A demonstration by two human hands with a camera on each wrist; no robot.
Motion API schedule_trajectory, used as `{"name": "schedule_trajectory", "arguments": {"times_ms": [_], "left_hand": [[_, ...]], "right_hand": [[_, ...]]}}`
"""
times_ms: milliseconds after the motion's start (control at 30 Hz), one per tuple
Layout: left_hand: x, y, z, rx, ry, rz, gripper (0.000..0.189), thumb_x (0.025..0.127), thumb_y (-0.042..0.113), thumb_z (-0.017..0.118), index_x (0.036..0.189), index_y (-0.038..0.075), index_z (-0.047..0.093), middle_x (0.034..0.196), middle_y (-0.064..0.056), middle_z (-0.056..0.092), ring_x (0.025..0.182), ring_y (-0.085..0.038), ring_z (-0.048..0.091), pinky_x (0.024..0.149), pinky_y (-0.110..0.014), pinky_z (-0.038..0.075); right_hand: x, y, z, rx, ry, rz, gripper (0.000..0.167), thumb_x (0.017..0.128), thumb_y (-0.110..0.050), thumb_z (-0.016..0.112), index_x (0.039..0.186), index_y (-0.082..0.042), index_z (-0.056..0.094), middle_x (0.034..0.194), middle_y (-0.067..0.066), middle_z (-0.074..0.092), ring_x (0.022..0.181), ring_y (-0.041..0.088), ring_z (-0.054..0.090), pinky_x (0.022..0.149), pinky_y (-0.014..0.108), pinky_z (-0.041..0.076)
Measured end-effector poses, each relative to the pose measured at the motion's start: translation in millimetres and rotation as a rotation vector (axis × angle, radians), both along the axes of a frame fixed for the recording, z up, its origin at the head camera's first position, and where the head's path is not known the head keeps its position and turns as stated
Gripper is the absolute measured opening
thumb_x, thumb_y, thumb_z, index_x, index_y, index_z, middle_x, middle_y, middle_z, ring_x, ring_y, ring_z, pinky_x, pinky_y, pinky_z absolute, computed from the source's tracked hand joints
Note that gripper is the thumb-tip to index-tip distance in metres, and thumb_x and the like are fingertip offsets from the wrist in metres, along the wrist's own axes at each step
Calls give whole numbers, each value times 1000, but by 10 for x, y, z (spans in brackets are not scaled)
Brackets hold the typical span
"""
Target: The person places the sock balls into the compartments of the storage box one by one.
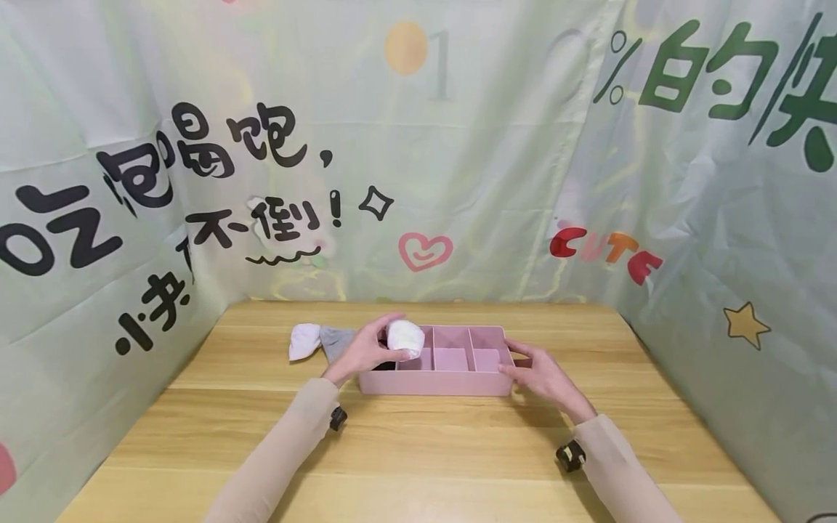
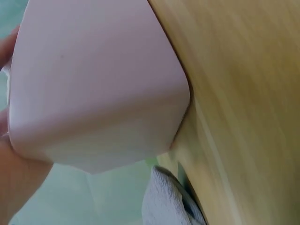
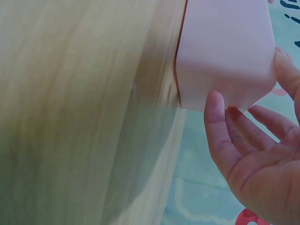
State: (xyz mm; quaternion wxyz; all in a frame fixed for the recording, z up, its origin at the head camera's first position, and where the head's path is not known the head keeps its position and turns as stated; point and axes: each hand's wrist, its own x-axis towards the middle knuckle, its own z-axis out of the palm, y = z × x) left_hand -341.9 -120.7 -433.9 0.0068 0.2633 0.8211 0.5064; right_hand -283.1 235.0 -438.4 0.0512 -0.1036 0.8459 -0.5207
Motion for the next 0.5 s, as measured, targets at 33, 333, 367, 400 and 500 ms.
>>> {"name": "schedule_trajectory", "arguments": {"times_ms": [33, 333, 367, 400, 500], "left_hand": [[5, 14, 1, -13, 14, 10, 78, 76, 20, 86, 143, 9, 48, 121, -19, 62, 93, -21, 61, 75, -29, 55], [48, 139, 12, -148, 126, 94, 74, 76, 29, 86, 140, 14, 53, 138, -13, 57, 109, -27, 61, 91, -43, 51], [56, 154, 16, -153, 121, 102, 74, 76, 29, 86, 140, 14, 53, 140, -12, 56, 112, -29, 60, 93, -46, 50], [60, 166, 16, -164, 119, 111, 74, 76, 30, 86, 140, 15, 53, 141, -12, 55, 116, -30, 59, 96, -47, 49], [61, 194, 16, -185, 116, 134, 74, 76, 31, 85, 141, 16, 53, 143, -11, 54, 123, -33, 55, 102, -51, 45]], "right_hand": [[2, 0, 2, 1, 0, 1, 65, 95, -12, 64, 150, 3, 32, 138, 35, 48, 83, 22, 67, 63, 38, 57], [0, 5, -1, -4, 0, 8, 64, 96, -10, 63, 151, 3, 31, 135, 35, 51, 78, 21, 67, 58, 38, 56], [0, 5, 2, -7, -2, 8, 65, 96, -10, 63, 151, 3, 31, 136, 35, 51, 79, 22, 67, 59, 39, 56], [2, 5, 3, -10, -3, 11, 65, 96, -11, 63, 151, 3, 31, 136, 36, 50, 81, 22, 67, 59, 40, 56], [4, 1, 15, -10, 1, 20, 66, 96, -11, 63, 151, 4, 30, 138, 35, 48, 84, 21, 67, 60, 40, 56]]}}
